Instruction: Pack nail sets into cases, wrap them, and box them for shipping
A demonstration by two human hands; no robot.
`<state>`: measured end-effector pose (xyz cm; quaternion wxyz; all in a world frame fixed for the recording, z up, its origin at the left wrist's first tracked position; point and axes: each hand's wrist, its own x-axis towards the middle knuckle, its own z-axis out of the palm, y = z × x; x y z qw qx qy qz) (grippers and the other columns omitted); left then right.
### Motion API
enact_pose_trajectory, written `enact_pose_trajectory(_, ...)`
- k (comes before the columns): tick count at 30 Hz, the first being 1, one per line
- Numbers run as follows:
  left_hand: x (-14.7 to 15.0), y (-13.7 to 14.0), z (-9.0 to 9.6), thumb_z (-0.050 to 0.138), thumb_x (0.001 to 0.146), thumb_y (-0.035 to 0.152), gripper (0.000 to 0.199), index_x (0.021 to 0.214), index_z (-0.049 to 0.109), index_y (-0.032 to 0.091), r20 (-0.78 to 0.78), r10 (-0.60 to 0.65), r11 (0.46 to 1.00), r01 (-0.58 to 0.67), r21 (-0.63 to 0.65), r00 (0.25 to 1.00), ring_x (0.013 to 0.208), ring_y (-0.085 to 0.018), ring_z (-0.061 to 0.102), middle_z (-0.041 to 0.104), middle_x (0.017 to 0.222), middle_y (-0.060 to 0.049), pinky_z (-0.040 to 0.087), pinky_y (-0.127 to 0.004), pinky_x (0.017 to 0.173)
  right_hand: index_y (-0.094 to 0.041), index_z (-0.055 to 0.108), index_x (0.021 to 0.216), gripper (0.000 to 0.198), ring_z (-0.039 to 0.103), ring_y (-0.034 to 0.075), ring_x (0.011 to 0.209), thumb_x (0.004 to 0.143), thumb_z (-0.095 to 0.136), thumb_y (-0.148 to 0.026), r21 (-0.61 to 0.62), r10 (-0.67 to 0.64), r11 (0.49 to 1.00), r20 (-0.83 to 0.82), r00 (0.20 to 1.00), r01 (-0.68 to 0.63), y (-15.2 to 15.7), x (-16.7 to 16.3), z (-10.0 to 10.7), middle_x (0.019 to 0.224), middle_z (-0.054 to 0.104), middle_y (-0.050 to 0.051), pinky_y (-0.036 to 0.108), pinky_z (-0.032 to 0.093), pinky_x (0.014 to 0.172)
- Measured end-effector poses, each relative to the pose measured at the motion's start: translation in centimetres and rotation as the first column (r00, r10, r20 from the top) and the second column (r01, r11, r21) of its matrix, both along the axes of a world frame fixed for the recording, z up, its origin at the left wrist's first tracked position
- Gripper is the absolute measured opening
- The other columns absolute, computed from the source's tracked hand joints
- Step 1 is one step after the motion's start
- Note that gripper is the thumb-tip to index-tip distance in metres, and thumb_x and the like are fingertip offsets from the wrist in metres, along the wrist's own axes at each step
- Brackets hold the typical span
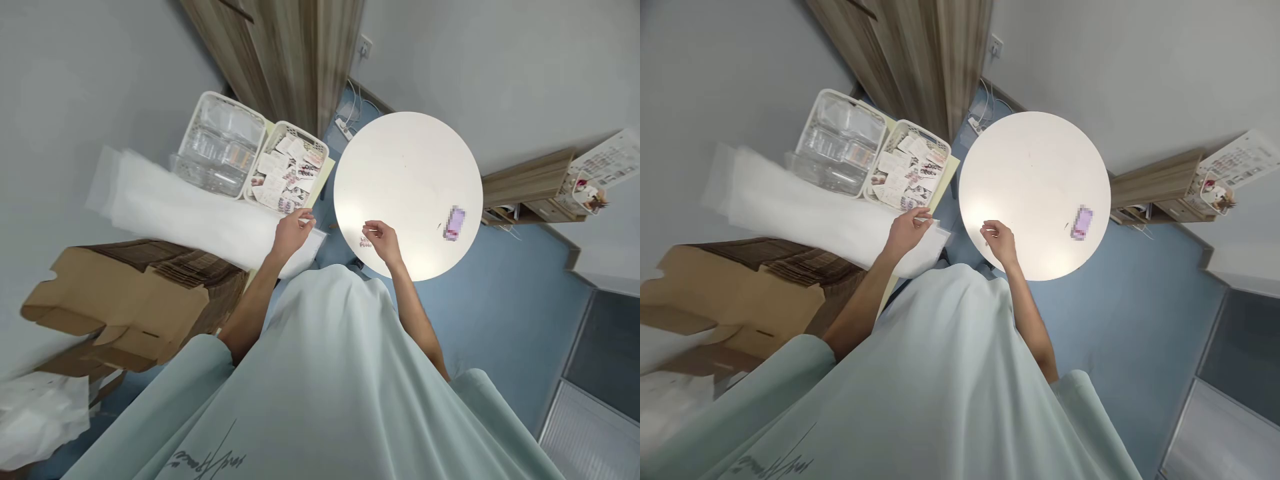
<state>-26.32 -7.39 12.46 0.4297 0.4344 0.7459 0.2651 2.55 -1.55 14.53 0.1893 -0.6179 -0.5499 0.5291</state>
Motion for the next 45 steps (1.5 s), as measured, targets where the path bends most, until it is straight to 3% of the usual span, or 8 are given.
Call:
enact_pose_trajectory(5, -8.0, 1.1, -1.4, 0.072, 0.099, 0.031, 0.044, 0.141, 0.073, 0.018, -0.087, 0.117, 0.990, -0.109, 0.085, 0.989, 0.120, -0.031, 0.078, 0.079, 0.142, -0.015, 0.060, -0.046, 0.115, -0.025, 0.080, 0.118, 0.046, 0.081, 0.029, 0.114, 0.090, 0.083, -0.061, -0.003, 0.042, 0.999, -0.012, 0.999, -0.042, 0.2, -5.1, 2.1, 0.129, 0.084, 0.011, 0.049, 0.071, 0.101)
enact_pose_trajectory(10, -15.4, 2.5, -4.1, 0.084, 0.092, 0.033, 0.055, 0.143, 0.068, 0.019, -0.260, 0.279, 0.951, -0.229, 0.207, 0.924, 0.154, -0.042, 0.057, 0.068, 0.152, -0.019, 0.040, -0.060, 0.138, -0.024, 0.080, 0.121, 0.043, 0.081, 0.030, 0.116, 0.093, 0.081, -0.057, 0.004, 0.097, 0.995, -0.008, 0.995, -0.097, 0.3, -9.1, 3.9, 0.129, 0.084, 0.012, 0.044, 0.072, 0.093)
enact_pose_trajectory(16, -19.2, 3.8, -6.3, 0.089, 0.089, 0.033, 0.060, 0.141, 0.068, 0.012, -0.296, 0.300, 0.948, -0.248, 0.199, 0.907, 0.156, -0.047, 0.053, 0.064, 0.155, -0.023, 0.038, -0.066, 0.137, -0.025, 0.081, 0.119, 0.043, 0.082, 0.030, 0.114, 0.093, 0.081, -0.059, 0.035, 0.121, 0.992, 0.005, 0.993, -0.121, 0.6, -11.7, 4.7, 0.128, 0.085, 0.011, 0.048, 0.070, 0.101)
enact_pose_trajectory(25, -18.7, 3.6, -6.8, 0.089, 0.088, 0.037, 0.067, 0.147, 0.064, 0.017, -0.301, 0.311, 0.944, -0.257, 0.207, 0.902, 0.159, -0.050, 0.046, 0.058, 0.158, -0.025, 0.033, -0.074, 0.138, -0.025, 0.080, 0.118, 0.044, 0.082, 0.030, 0.117, 0.093, 0.082, -0.062, 0.043, 0.113, 0.993, 0.008, 0.994, -0.113, 0.2, -12.0, 4.1, 0.126, 0.085, 0.011, 0.048, 0.067, 0.108)
enact_pose_trajectory(30, -18.1, 3.5, -5.7, 0.087, 0.088, 0.036, 0.083, 0.160, 0.054, 0.015, -0.312, 0.306, 0.946, -0.251, 0.204, 0.899, 0.163, -0.051, 0.039, 0.054, 0.159, -0.026, 0.026, -0.073, 0.141, -0.026, 0.081, 0.118, 0.044, 0.082, 0.030, 0.115, 0.094, 0.082, -0.062, 0.058, 0.105, 0.993, 0.006, 0.994, -0.105, 0.1, -11.8, 3.8, 0.125, 0.086, 0.010, 0.048, 0.067, 0.107)
enact_pose_trajectory(36, -16.8, 3.1, -1.3, 0.089, 0.082, 0.024, 0.094, 0.167, 0.049, 0.020, -0.358, 0.242, 0.950, -0.145, 0.277, 0.902, 0.159, -0.044, 0.048, 0.058, 0.160, -0.020, 0.036, -0.064, 0.140, -0.026, 0.081, 0.119, 0.046, 0.082, 0.030, 0.114, 0.094, 0.082, -0.064, 0.071, 0.114, 0.991, -0.043, 0.993, -0.110, -0.2, -11.0, 4.2, 0.126, 0.085, 0.010, 0.049, 0.067, 0.108)
enact_pose_trajectory(41, -12.0, 2.3, 3.0, 0.089, 0.085, 0.033, 0.098, 0.173, 0.046, 0.026, -0.067, 0.044, 0.923, -0.014, 0.385, 0.997, 0.155, -0.038, 0.057, 0.061, 0.164, -0.014, 0.050, -0.056, 0.131, -0.027, 0.081, 0.125, 0.052, 0.079, 0.032, 0.126, 0.093, 0.085, -0.068, 0.101, 0.160, 0.984, -0.117, 0.980, -0.148, -0.2, -10.3, 6.0, 0.134, 0.084, 0.010, 0.050, 0.065, 0.114)
enact_pose_trajectory(45, -6.7, 1.3, 5.7, 0.088, 0.085, 0.044, 0.096, 0.172, 0.050, 0.029, 0.158, -0.138, 0.914, 0.063, 0.402, 0.978, 0.156, -0.040, 0.058, 0.064, 0.162, -0.012, 0.056, -0.056, 0.126, -0.033, 0.079, 0.130, 0.058, 0.069, 0.033, 0.146, 0.088, 0.090, -0.072, 0.193, 0.256, 0.954, -0.132, 0.958, -0.229, 0.2, -8.5, 8.3, 0.152, 0.076, 0.007, 0.052, 0.059, 0.122)
